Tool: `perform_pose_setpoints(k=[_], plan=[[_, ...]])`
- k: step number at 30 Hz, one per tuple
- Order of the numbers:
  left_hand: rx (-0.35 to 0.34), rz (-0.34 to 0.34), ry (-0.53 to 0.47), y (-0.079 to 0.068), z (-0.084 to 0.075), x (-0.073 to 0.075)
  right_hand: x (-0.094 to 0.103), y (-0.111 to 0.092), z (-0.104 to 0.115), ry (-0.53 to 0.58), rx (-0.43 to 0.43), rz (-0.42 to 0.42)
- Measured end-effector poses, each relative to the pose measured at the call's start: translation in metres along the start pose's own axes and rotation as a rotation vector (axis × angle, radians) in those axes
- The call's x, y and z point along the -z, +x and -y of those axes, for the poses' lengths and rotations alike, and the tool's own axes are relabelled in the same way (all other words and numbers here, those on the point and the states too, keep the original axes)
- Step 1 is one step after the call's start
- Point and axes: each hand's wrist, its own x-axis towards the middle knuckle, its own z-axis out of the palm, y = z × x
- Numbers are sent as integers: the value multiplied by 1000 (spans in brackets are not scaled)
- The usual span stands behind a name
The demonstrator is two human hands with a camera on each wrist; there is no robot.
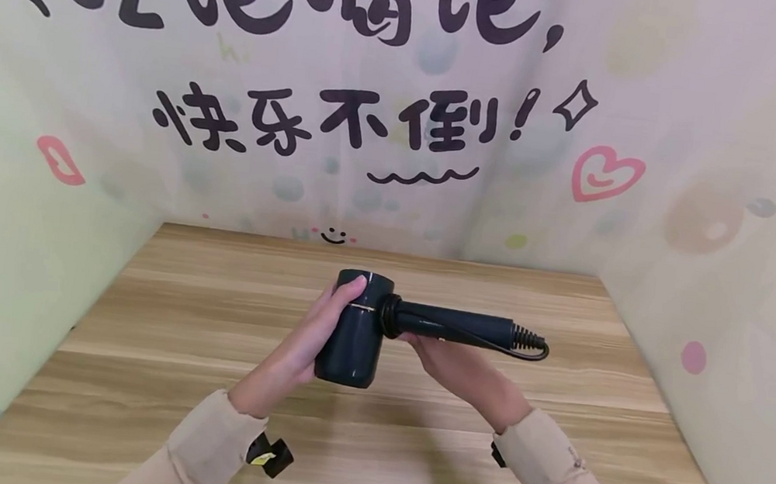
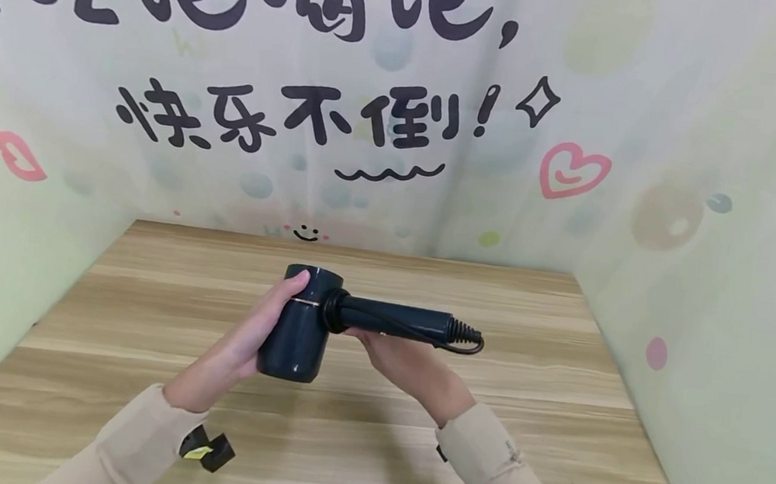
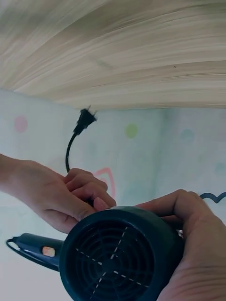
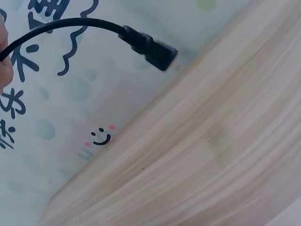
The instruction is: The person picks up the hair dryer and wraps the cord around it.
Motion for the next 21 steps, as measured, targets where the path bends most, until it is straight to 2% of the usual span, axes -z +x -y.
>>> perform_pose_setpoints(k=[3, 4, 5, 6, 7, 9, 10, 11, 12, 13, 15, 17, 21], plan=[[10, 14, 9, 0, 1, 2, 10, -3, -3, -489, 163, -1], [14, 18, 10, 0, 1, 3, 15, -4, -4, -662, 237, 25], [19, 23, 17, 0, 1, 3, 19, -4, -5, -734, 277, 42], [25, 27, 30, 0, 1, 4, 24, -3, -4, -621, 239, 112], [30, 35, 40, 0, 0, 5, 28, -2, -4, -441, 170, 194], [32, 47, 75, 0, -1, 6, 31, 1, -5, 111, -15, 290], [24, 55, 106, 0, -1, 7, 30, 1, -6, 349, -106, 310], [11, 64, 141, 0, -1, 8, 27, 2, -7, 540, -185, 258], [-11, 73, 190, 0, -2, 9, 24, 3, -10, 653, -248, 208], [-38, 79, 245, 0, -2, 10, 20, 2, -13, 632, -244, 186], [-97, 87, 364, 0, -2, 11, 11, 0, -19, 497, -198, 149], [-143, 89, 452, 0, -2, 13, 7, -2, -23, 418, -196, 116], [-164, 80, 508, 1, -4, 14, 11, -2, -27, 382, -203, 101]])
